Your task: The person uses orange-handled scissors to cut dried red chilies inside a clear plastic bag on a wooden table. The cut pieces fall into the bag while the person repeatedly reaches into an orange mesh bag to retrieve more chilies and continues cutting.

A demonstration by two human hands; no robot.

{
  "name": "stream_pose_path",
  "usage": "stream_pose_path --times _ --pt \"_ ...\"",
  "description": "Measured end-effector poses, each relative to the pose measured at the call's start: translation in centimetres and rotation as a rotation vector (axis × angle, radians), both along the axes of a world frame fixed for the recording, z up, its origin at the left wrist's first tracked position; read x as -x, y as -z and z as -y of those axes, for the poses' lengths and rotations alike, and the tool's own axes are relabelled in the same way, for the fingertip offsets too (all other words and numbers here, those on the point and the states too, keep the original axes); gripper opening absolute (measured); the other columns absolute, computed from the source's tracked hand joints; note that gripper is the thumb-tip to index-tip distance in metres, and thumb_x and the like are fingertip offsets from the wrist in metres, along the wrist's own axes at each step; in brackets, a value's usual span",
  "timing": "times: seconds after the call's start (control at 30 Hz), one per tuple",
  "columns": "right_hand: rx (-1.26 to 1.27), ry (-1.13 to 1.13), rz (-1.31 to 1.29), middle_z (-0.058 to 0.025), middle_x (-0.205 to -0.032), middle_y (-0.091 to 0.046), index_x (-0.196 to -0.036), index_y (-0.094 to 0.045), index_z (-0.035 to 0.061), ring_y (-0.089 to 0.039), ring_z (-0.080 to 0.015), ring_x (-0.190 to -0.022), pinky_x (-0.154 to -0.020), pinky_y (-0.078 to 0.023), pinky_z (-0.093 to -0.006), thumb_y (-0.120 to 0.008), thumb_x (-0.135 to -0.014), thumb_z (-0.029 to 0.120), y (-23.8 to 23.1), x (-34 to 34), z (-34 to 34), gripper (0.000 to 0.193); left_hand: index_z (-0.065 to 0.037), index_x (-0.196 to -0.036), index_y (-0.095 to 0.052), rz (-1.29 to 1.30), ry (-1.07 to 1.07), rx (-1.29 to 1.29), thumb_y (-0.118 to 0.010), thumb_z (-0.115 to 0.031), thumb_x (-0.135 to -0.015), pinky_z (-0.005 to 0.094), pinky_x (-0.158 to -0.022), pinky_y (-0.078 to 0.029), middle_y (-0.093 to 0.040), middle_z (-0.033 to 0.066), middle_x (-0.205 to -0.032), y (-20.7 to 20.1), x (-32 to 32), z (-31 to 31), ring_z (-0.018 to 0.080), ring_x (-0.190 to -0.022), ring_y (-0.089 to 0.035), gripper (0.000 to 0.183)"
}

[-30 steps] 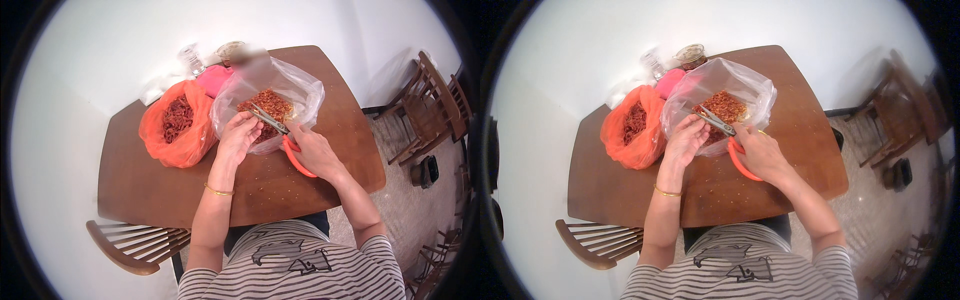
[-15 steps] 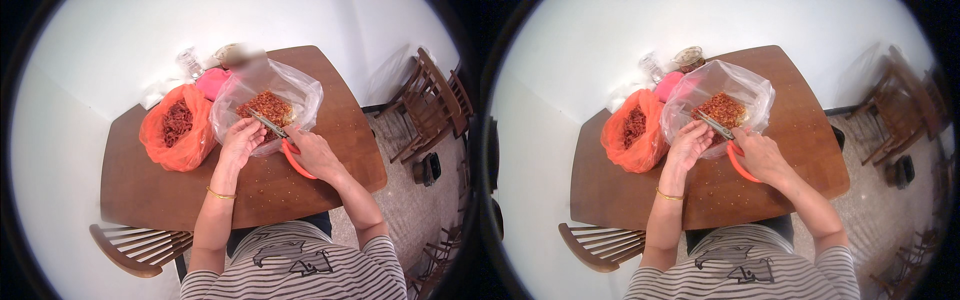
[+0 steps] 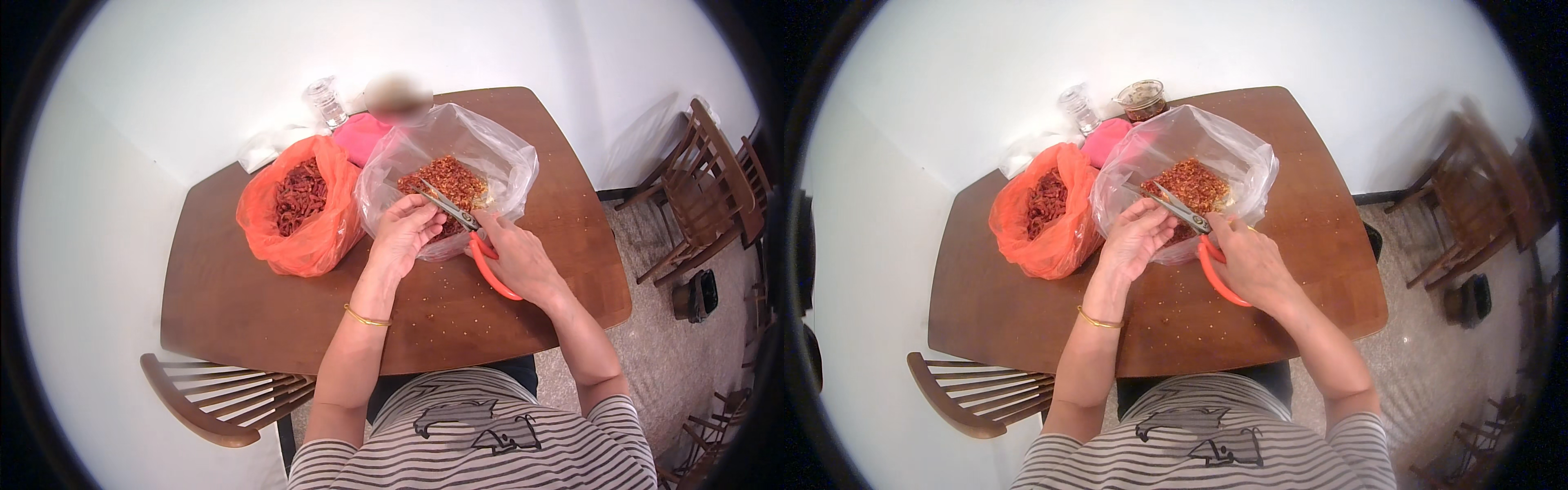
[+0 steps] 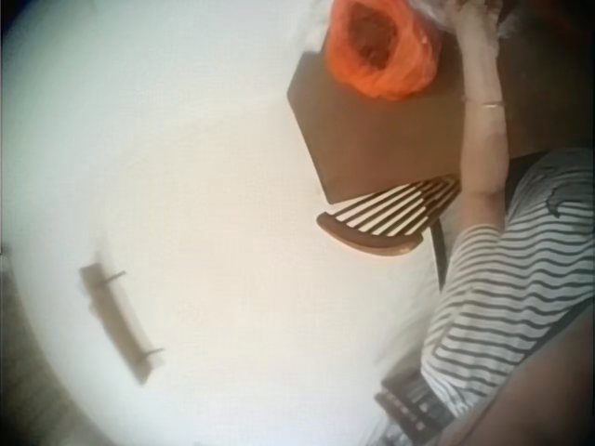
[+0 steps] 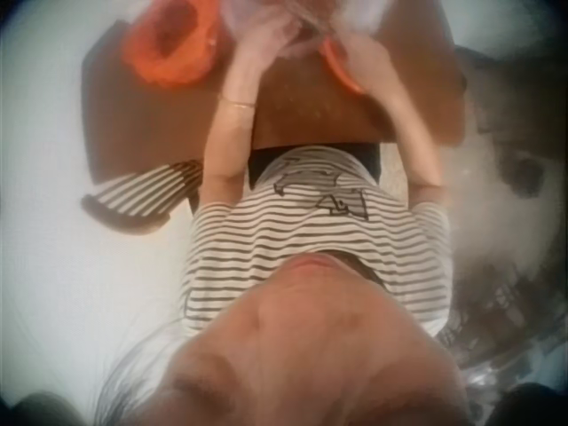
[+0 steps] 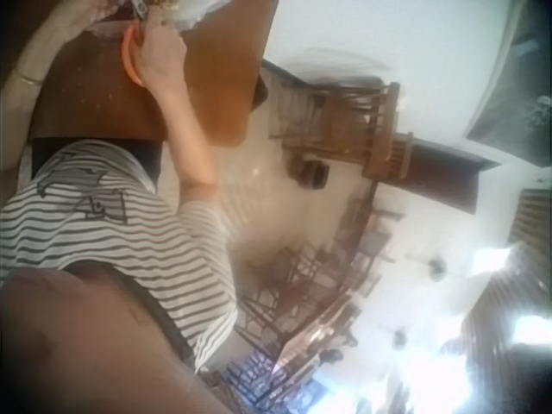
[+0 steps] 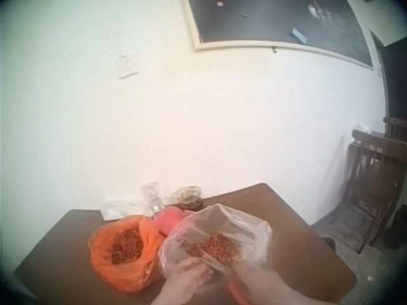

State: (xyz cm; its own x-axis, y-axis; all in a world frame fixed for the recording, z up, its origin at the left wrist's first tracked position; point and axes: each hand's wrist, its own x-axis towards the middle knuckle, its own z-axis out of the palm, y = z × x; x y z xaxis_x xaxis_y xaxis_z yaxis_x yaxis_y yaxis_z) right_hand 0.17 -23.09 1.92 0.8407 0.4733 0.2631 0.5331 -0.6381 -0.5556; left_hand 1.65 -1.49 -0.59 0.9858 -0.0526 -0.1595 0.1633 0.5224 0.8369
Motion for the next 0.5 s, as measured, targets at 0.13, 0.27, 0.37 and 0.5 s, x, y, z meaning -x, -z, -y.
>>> stream_pose_path --times 0.13,0.27,0.37,0.5 --pt "0.007 -0.002 -0.004 -0.0241 -0.094 -0.062 -0.119 -0.05 0.0031 -0.063 -0.0438 -0.081 -0.069 -0.05 -0.0512 -0.059 -0.093 0.023 0.07 0.07 -0.06 0.035 -0.006 -0.1 -0.063 -0.024 -0.028 -0.016 -0.067 -0.008 -0.09 0.0273 -0.077 -0.054 -0.068 0.0052 -0.093 -0.28 0.09 0.28 0.0145 -0.085 -0.066 0.011" --pt "0.039 -0.019 -0.022 -0.0227 -0.088 -0.065 -0.118 -0.051 0.004 -0.064 -0.0419 -0.081 -0.067 -0.05 -0.0506 -0.06 -0.093 0.023 0.2 -0.1 0.06 0.033 -0.006 -0.101 -0.063 -0.021 -0.028 -0.027 -0.067 -0.008 -0.09 0.0271 -0.077 -0.054 -0.068 0.0048 -0.093 -0.1 -0.04 0.17 0.0143 -0.085 -0.066 0.012" --pt "0.071 -0.036 -0.106 -0.0218 -0.086 -0.066 -0.118 -0.052 0.0038 -0.064 -0.0407 -0.081 -0.067 -0.049 -0.0501 -0.06 -0.092 0.023 -0.35 -0.28 0.19 0.033 -0.006 -0.102 -0.063 -0.018 -0.039 -0.033 -0.067 -0.008 -0.09 0.0271 -0.077 -0.055 -0.068 0.0043 -0.095 -0.2 0.02 0.24 0.0143 -0.086 -0.066 0.012" --pt "0.032 -0.011 -0.058 -0.0222 -0.086 -0.065 -0.12 -0.052 0.0033 -0.064 -0.0406 -0.081 -0.068 -0.05 -0.0496 -0.061 -0.092 0.024 -0.44 -0.17 0.05 0.035 -0.006 -0.102 -0.063 0.005 -0.069 -0.008 -0.067 -0.007 -0.09 0.027 -0.077 -0.055 -0.068 0.0041 -0.095 0.0 -0.11 0.01 0.0144 -0.086 -0.066 0.013"
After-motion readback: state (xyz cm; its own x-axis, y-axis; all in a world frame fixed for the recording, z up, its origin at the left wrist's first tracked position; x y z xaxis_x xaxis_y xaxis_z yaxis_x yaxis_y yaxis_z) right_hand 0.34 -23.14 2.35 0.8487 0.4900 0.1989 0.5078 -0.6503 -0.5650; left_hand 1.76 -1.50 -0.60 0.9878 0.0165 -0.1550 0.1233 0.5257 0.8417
